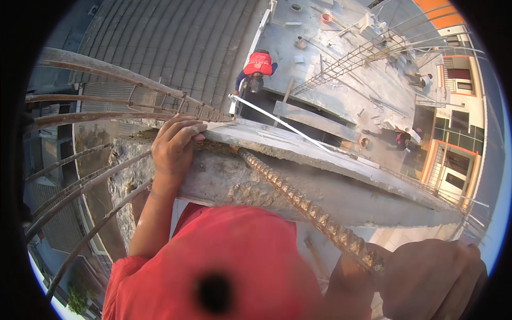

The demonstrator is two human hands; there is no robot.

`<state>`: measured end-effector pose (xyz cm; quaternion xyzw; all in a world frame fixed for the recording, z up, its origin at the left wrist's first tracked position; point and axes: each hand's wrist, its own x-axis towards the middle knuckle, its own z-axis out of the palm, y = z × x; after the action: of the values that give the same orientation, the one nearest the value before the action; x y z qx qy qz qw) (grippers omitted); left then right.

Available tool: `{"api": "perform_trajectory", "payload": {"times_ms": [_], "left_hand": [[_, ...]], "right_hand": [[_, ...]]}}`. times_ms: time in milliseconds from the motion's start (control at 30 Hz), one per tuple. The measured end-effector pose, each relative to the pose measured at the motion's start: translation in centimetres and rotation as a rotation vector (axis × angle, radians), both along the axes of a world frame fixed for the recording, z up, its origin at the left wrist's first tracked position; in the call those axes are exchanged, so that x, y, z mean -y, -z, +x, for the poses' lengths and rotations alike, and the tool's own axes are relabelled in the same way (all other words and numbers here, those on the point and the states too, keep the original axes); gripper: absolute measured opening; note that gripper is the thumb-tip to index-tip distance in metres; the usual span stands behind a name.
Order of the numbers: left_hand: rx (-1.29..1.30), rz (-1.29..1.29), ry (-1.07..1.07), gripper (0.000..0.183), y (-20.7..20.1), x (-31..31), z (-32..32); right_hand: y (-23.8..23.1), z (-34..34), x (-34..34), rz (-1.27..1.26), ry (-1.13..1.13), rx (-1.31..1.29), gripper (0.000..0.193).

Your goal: The person removes a long concrete formwork panel from a wall using a metal bar as a lever. They pry the panel loose, lift it, and reposition it while working on a construction site with scaffolding and other workers visible.

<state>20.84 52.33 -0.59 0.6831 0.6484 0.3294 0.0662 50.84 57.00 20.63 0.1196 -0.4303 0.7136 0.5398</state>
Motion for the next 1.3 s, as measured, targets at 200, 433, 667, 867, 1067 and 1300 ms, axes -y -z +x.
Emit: {"api": "perform_trajectory", "payload": {"times_ms": [200,433,667,867,1067,1300], "left_hand": [[-0.005,0.011,0.030,0.019,-0.2,-0.4,0.0],[0.014,-0.013,0.019,0.021,-0.8,-0.5,0.2],[-0.030,-0.059,-0.013,0.019,-0.4,-0.8,0.2],[-0.005,-0.032,0.037,0.020,-0.6,-0.5,0.0],[0.021,-0.006,0.000,0.020,-0.7,-0.6,0.2],[0.093,-0.024,-0.055,0.018,-0.7,-0.5,0.4]], "right_hand": [[0.2,-1.1,0.2,-0.054,0.081,0.016,0.039],[0.9,-1.4,0.2,-0.028,0.097,-0.036,0.033],[1.4,-1.7,0.6,0.089,0.149,0.025,0.028],[1.0,0.0,-2.5,0.032,0.033,-0.124,0.031],[0.4,-1.1,-2.3,0.006,-0.149,-0.289,0.033],[-1.6,-2.3,-2.1,-0.035,-0.029,0.001,0.034]]}}
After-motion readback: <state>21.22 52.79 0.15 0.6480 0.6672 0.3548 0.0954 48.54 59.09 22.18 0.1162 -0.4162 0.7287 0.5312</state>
